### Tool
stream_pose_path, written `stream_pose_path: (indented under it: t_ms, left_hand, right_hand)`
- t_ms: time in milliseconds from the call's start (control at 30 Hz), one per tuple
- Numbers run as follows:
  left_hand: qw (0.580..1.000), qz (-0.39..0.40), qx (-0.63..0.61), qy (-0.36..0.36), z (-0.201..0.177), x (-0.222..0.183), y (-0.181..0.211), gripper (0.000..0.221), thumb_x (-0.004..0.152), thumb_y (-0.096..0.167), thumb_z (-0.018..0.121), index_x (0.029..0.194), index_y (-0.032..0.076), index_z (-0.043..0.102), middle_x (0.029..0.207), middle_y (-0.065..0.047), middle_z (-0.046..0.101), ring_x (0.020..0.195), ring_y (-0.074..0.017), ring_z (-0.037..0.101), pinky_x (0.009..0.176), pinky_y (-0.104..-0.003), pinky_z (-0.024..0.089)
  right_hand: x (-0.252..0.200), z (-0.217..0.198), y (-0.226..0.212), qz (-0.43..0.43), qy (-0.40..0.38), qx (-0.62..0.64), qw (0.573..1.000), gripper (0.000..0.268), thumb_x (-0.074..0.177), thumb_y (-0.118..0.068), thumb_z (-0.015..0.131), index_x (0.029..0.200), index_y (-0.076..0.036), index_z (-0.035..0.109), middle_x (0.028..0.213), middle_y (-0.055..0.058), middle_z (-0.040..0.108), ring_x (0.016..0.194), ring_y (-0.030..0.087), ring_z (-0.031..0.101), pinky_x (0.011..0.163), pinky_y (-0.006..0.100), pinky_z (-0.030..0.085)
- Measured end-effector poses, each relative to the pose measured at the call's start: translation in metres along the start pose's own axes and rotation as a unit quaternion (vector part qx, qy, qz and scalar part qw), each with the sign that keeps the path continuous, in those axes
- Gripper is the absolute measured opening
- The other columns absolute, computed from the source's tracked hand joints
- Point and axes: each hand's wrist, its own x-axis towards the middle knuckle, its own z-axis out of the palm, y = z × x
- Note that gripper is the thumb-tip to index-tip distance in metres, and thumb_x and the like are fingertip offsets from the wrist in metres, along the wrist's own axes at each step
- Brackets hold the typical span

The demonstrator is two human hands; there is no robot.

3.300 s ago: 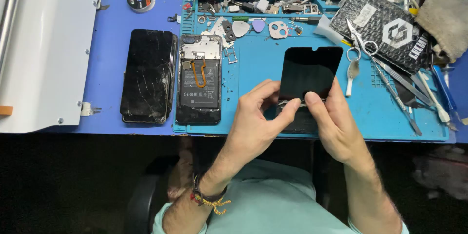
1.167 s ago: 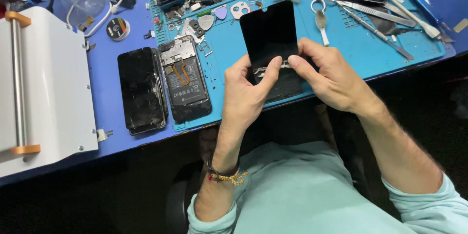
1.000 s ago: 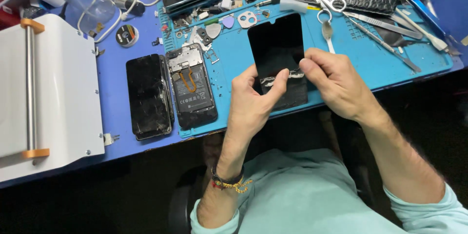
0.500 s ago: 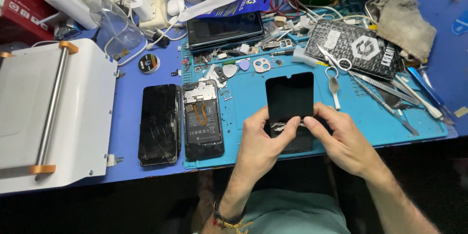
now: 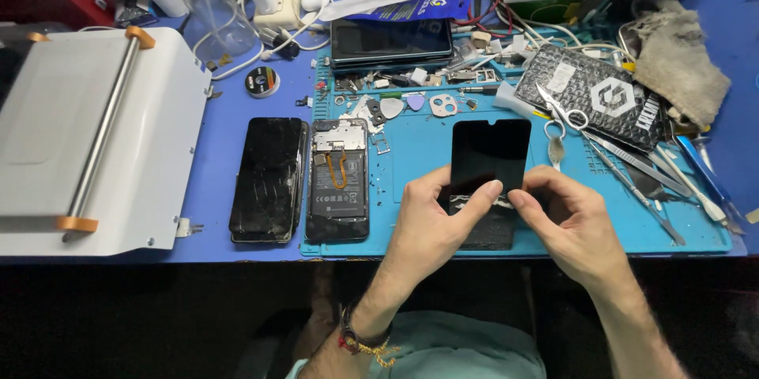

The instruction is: Aligning a replacement screen onto a smartphone chassis during repair

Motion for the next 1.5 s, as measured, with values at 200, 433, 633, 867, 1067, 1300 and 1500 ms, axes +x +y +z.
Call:
stream_pose_path:
  t_ms: [200, 433, 633, 867, 1067, 1300, 1500]
  left_hand:
    - [0.999, 0.052, -0.001, -0.009, 0.0, 0.001, -0.012, 0.013, 0.09, 0.024, 0.076, 0.089, 0.011, 0.072, 0.082, 0.004, 0.066, 0.076, -0.007, 0.056, 0.068, -0.026, 0.047]
    - [0.998, 0.066, -0.004, -0.004, 0.001, 0.001, -0.011, 0.012, 0.089, 0.021, 0.075, 0.091, 0.009, 0.072, 0.084, 0.001, 0.067, 0.076, -0.0088, 0.059, 0.068, -0.026, 0.049]
    - [0.996, 0.087, 0.022, -0.004, -0.004, -0.001, -0.007, 0.017, 0.094, 0.025, 0.072, 0.097, 0.009, 0.074, 0.087, 0.0, 0.07, 0.078, -0.011, 0.06, 0.072, -0.028, 0.049]
    - [0.997, 0.082, 0.007, -0.001, -0.002, 0.003, -0.011, 0.014, 0.092, 0.023, 0.073, 0.091, 0.009, 0.071, 0.085, 0.001, 0.068, 0.077, -0.0091, 0.059, 0.07, -0.027, 0.049]
    - [0.995, 0.093, 0.01, -0.014, -0.001, 0.002, -0.016, 0.012, 0.091, 0.02, 0.073, 0.095, 0.009, 0.069, 0.086, 0.001, 0.066, 0.079, -0.009, 0.058, 0.072, -0.026, 0.05]
    - [0.996, 0.076, 0.026, -0.025, -0.005, 0.003, -0.011, 0.024, 0.102, 0.03, 0.062, 0.105, 0.008, 0.072, 0.091, 0.0, 0.069, 0.083, -0.0112, 0.061, 0.078, -0.028, 0.051]
    - [0.997, 0.071, 0.022, -0.014, 0.001, 0.005, -0.012, 0.017, 0.1, 0.025, 0.066, 0.101, 0.008, 0.071, 0.092, 0.0, 0.069, 0.084, -0.0107, 0.062, 0.078, -0.027, 0.052]
  right_hand:
    - [-0.004, 0.0, 0.001, -0.005, -0.004, 0.013, 1.0, 0.007, 0.101, -0.01, 0.067, 0.097, -0.006, 0.063, 0.087, 0.0, 0.057, 0.08, 0.01, 0.051, 0.074, 0.024, 0.041]
    - [0.0, 0.0, 0.006, 0.012, 0.01, -0.008, 1.0, 0.024, 0.11, -0.022, 0.055, 0.092, -0.007, 0.062, 0.085, -0.002, 0.052, 0.08, 0.008, 0.046, 0.076, 0.023, 0.038]
    - [-0.002, 0.003, 0.001, 0.025, 0.018, 0.026, 0.999, 0.009, 0.106, -0.011, 0.064, 0.098, -0.006, 0.062, 0.088, -0.002, 0.055, 0.08, 0.007, 0.05, 0.073, 0.021, 0.041]
    - [-0.002, -0.001, -0.001, 0.006, -0.011, 0.005, 1.0, 0.005, 0.103, -0.007, 0.064, 0.099, -0.005, 0.062, 0.092, 0.0, 0.057, 0.086, 0.01, 0.051, 0.08, 0.023, 0.041]
    - [-0.005, 0.001, 0.002, 0.031, 0.016, -0.027, 0.999, 0.014, 0.11, -0.013, 0.06, 0.098, -0.007, 0.059, 0.09, -0.002, 0.052, 0.083, 0.008, 0.044, 0.076, 0.023, 0.037]
    - [-0.003, 0.001, 0.002, 0.027, -0.005, 0.013, 1.0, 0.005, 0.108, -0.004, 0.063, 0.105, -0.004, 0.059, 0.095, 0.001, 0.054, 0.085, 0.01, 0.047, 0.078, 0.023, 0.039]
    - [-0.002, -0.005, -0.002, -0.001, -0.053, 0.045, 0.998, 0.006, 0.106, -0.008, 0.061, 0.108, -0.004, 0.058, 0.099, 0.005, 0.057, 0.091, 0.015, 0.051, 0.085, 0.025, 0.041]
